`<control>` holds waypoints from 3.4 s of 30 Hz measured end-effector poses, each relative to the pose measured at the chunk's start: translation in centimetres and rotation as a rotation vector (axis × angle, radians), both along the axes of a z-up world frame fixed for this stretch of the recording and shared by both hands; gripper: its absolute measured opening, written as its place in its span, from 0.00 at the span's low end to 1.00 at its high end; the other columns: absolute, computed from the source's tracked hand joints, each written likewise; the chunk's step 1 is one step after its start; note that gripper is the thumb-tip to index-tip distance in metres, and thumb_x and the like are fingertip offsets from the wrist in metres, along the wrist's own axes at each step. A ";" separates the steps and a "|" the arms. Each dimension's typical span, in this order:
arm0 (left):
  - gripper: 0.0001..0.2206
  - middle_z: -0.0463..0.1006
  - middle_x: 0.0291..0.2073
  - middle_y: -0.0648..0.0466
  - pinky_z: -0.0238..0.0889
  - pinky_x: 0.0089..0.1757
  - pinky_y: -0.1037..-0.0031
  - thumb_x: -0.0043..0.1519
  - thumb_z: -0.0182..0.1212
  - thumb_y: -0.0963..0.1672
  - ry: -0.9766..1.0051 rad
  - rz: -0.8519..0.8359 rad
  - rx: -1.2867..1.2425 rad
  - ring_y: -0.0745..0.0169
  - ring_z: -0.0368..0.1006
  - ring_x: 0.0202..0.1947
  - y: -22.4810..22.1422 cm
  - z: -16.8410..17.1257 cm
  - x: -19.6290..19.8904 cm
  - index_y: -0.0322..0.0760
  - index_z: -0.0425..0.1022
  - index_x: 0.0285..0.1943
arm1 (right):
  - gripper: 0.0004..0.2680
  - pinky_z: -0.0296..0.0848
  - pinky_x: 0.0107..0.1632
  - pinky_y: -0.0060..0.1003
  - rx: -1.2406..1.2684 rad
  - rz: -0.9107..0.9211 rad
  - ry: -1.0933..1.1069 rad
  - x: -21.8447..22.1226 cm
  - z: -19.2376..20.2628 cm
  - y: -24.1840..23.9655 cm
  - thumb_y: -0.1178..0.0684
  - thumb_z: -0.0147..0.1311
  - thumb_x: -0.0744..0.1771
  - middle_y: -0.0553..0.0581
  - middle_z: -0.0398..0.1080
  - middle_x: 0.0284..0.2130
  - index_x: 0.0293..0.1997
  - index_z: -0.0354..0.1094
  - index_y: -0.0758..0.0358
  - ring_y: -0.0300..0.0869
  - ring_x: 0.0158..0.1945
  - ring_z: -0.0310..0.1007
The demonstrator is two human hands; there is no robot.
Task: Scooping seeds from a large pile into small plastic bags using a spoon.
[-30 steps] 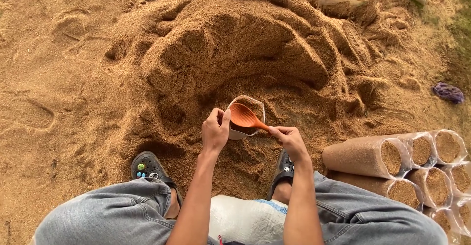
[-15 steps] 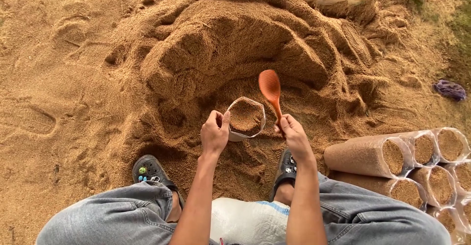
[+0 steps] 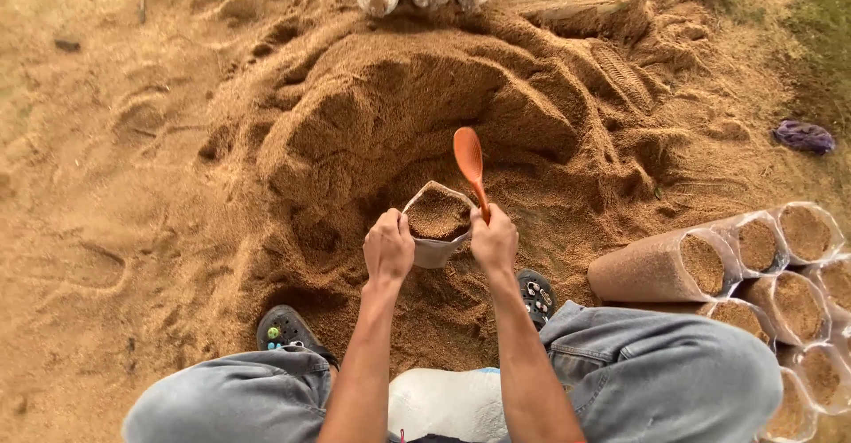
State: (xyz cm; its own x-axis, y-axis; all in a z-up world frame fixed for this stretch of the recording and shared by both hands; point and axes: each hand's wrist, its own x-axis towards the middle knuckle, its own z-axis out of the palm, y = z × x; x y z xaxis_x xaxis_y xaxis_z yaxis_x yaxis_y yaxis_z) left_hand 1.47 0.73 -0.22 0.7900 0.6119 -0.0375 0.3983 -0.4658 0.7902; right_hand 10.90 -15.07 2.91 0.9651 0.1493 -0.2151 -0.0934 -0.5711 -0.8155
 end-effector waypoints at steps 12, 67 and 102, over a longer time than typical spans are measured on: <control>0.12 0.73 0.21 0.38 0.66 0.33 0.48 0.69 0.50 0.45 -0.443 -0.141 0.198 0.31 0.75 0.28 -5.0 24.5 3.7 0.35 0.73 0.34 | 0.11 0.59 0.33 0.34 0.375 -0.200 -0.499 -1.3 25.0 -6.3 0.54 0.49 0.71 0.50 0.54 0.19 0.27 0.62 0.59 0.37 0.23 0.54; 0.16 0.78 0.27 0.46 0.71 0.38 0.55 0.68 0.50 0.52 0.424 -1.024 0.176 0.39 0.81 0.33 -33.9 6.2 8.5 0.38 0.73 0.34 | 0.12 0.72 0.47 0.47 -0.425 -0.740 0.257 -9.5 1.4 -40.8 0.32 0.59 0.63 0.53 0.72 0.22 0.36 0.73 0.45 0.54 0.38 0.77; 0.15 0.80 0.26 0.48 0.74 0.39 0.62 0.70 0.50 0.51 0.366 -1.159 0.205 0.50 0.81 0.30 -33.4 8.1 8.4 0.43 0.80 0.50 | 0.08 0.65 0.40 0.40 -0.460 -0.758 -0.137 -8.5 2.6 -36.6 0.43 0.55 0.69 0.52 0.69 0.18 0.36 0.70 0.53 0.47 0.25 0.68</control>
